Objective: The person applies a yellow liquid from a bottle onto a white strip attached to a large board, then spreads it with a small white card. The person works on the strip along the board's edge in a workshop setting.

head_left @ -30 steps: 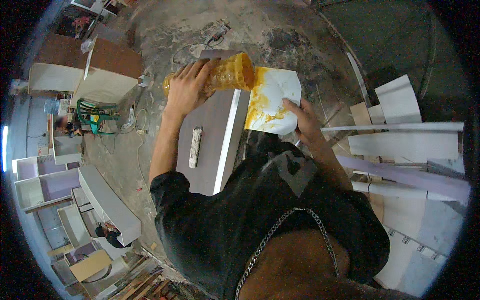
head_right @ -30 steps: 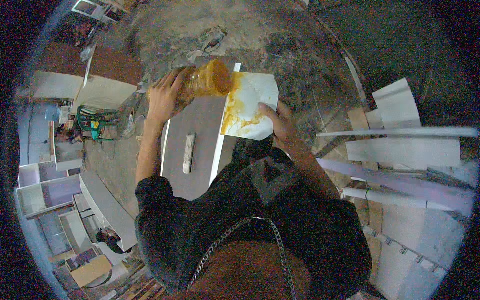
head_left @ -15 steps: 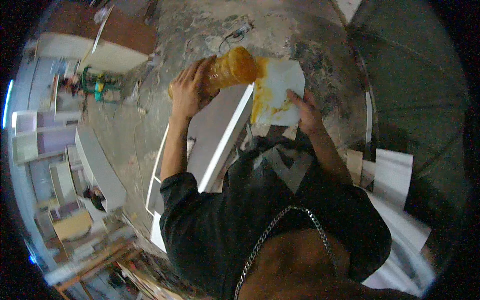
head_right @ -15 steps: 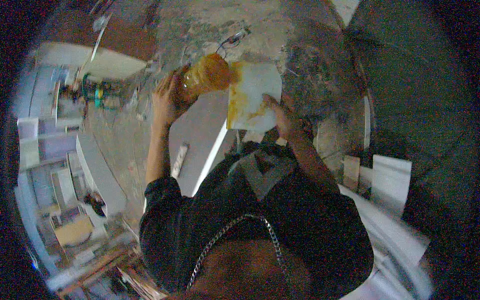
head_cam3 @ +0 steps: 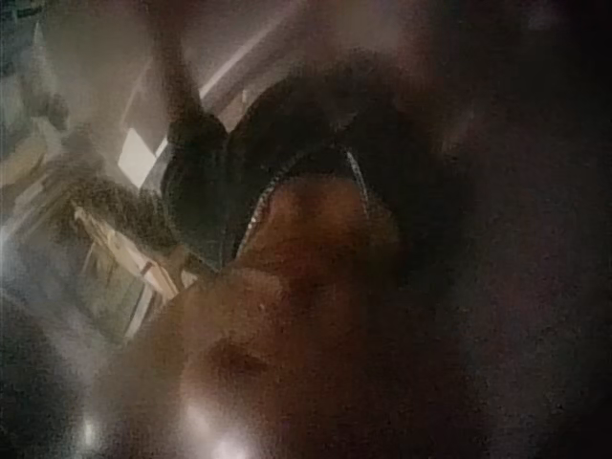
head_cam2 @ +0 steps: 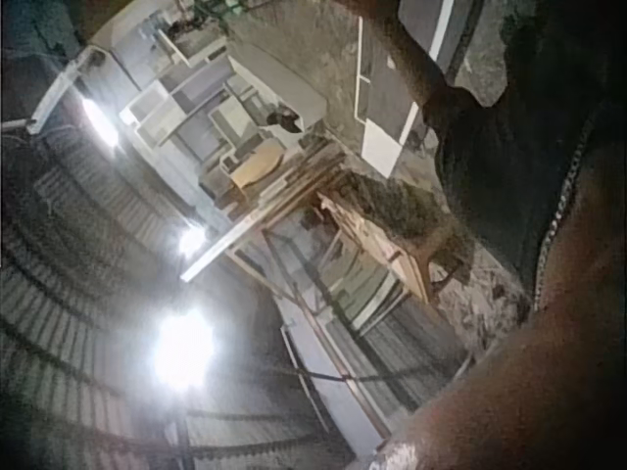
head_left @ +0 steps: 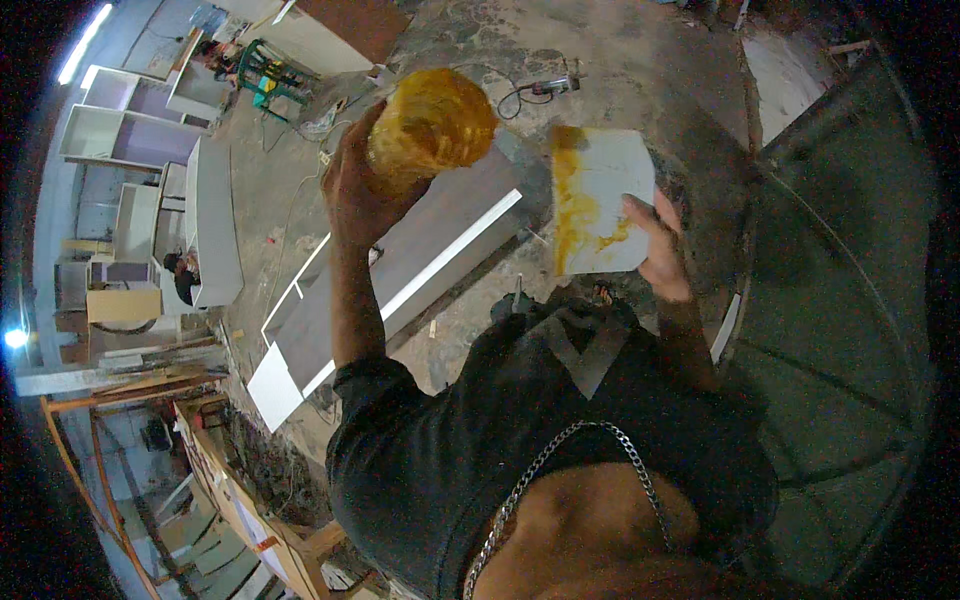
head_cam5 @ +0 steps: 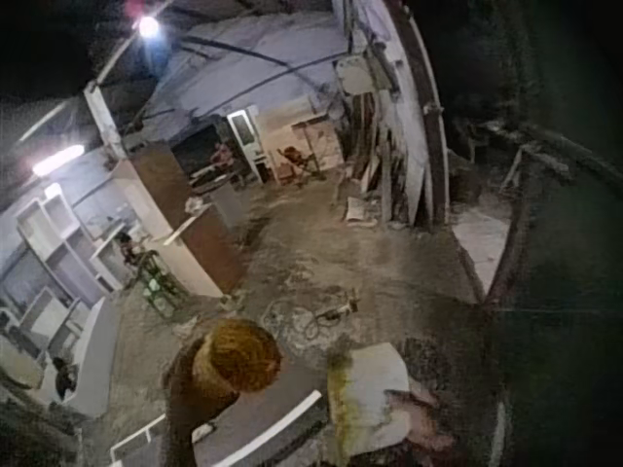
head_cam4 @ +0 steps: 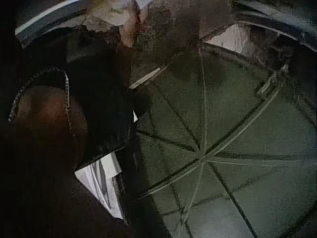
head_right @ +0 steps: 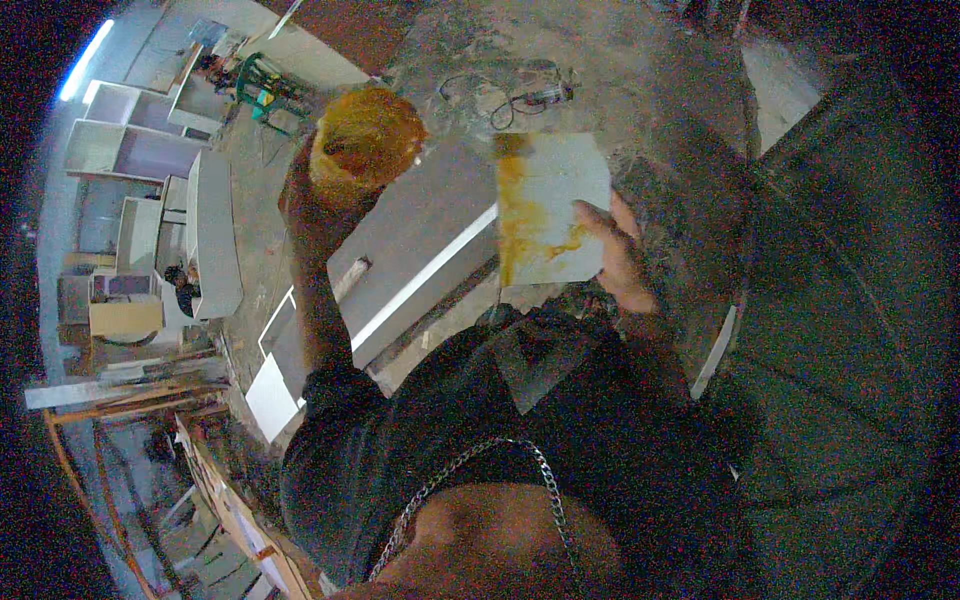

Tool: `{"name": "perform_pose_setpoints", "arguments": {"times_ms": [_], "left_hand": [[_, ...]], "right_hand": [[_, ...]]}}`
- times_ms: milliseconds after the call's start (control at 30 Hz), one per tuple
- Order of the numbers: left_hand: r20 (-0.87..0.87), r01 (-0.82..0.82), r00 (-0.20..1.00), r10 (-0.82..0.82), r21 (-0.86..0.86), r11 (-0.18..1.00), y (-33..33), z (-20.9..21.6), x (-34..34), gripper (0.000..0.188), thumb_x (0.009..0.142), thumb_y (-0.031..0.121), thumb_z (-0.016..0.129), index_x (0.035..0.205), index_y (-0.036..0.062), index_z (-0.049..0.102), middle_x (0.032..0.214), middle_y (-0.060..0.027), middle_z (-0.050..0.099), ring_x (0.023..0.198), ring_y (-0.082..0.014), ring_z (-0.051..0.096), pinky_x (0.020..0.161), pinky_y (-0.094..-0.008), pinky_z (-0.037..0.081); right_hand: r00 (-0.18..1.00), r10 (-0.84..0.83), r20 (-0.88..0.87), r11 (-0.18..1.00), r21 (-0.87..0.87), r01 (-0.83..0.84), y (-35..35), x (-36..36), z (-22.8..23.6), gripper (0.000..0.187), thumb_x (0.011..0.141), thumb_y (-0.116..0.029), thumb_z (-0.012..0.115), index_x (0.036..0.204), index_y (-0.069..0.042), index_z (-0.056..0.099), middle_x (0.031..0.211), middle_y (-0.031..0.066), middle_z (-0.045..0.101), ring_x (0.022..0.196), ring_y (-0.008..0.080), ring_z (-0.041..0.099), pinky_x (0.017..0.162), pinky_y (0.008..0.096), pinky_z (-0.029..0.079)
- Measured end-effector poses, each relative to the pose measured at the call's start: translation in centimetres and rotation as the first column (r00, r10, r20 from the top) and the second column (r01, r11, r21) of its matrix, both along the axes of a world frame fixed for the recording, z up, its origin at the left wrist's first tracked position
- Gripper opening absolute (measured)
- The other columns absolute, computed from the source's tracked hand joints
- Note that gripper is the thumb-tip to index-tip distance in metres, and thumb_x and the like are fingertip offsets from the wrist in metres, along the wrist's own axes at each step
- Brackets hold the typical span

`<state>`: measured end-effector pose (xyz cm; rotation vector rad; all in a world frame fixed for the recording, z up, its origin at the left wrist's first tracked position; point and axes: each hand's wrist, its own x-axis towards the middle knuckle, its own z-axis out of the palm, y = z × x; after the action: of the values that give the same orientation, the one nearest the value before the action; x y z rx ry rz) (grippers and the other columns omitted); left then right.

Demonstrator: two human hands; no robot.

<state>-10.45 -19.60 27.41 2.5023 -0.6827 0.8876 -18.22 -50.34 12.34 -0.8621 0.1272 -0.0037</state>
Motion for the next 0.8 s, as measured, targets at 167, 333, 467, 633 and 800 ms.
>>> {"name": "perform_pose_setpoints", "arguments": {"times_ms": [167,333,467,633,800], "left_hand": [[0.035,0.054,0.998,-0.057,0.078,0.995,-4.4,2.6,0.5,0.078,0.06,0.029,0.09,0.127,0.0095,0.056,0.117,-0.0122,0.066,0.103,-0.0295,0.067,0.085,-0.0404,0.055],[0.128,0.039,0.989,-0.075,0.259,0.965,-3.9,5.2,-0.9,0.073,0.06,0.028,0.088,0.125,0.013,0.058,0.115,-0.0095,0.066,0.1,-0.0285,0.067,0.084,-0.0391,0.055],[0.149,0.027,0.986,-0.076,0.307,0.951,-3.9,5.4,-1.8,0.071,0.061,0.028,0.087,0.125,0.0158,0.06,0.115,-0.0071,0.067,0.099,-0.0268,0.067,0.084,-0.0386,0.054],[0.148,-0.009,0.988,-0.044,0.344,0.939,-3.6,4.4,-2.9,0.07,0.061,0.028,0.087,0.125,0.0177,0.06,0.114,-0.0049,0.067,0.099,-0.0255,0.067,0.084,-0.0377,0.054],[0.136,-0.011,0.99,-0.039,0.349,0.937,-3.1,2.9,-3.1,0.069,0.061,0.028,0.086,0.125,0.0184,0.061,0.112,-0.0044,0.068,0.099,-0.0244,0.067,0.083,-0.0376,0.054]], "right_hand": [[0.986,0.165,0.01,0.984,0.059,-0.165,-2.2,2.0,2.0,0.047,0.09,-0.016,0.065,0.133,-0.004,0.051,0.121,0.0085,0.063,0.108,0.0217,0.063,0.091,0.0359,0.051],[0.982,0.184,0.046,0.974,0.124,-0.188,-0.7,1.2,3.5,0.048,0.091,-0.015,0.065,0.135,-0.004,0.05,0.121,0.0077,0.063,0.108,0.0206,0.062,0.092,0.0358,0.05],[0.976,0.2,0.09,0.974,0.086,-0.207,-0.9,1.1,4.4,0.049,0.092,-0.016,0.064,0.137,-0.005,0.048,0.124,0.0073,0.062,0.11,0.0202,0.061,0.093,0.0353,0.049],[0.973,0.218,0.081,0.972,0.071,-0.223,-1.1,1.5,4.4,0.049,0.093,-0.017,0.063,0.138,-0.005,0.047,0.127,0.0071,0.06,0.113,0.0187,0.059,0.096,0.0347,0.047],[0.963,0.248,0.108,0.968,0.001,-0.25,-1.1,1.8,3.9,0.05,0.093,-0.017,0.062,0.139,-0.004,0.046,0.128,0.0069,0.06,0.114,0.0179,0.058,0.099,0.0332,0.044]]}}
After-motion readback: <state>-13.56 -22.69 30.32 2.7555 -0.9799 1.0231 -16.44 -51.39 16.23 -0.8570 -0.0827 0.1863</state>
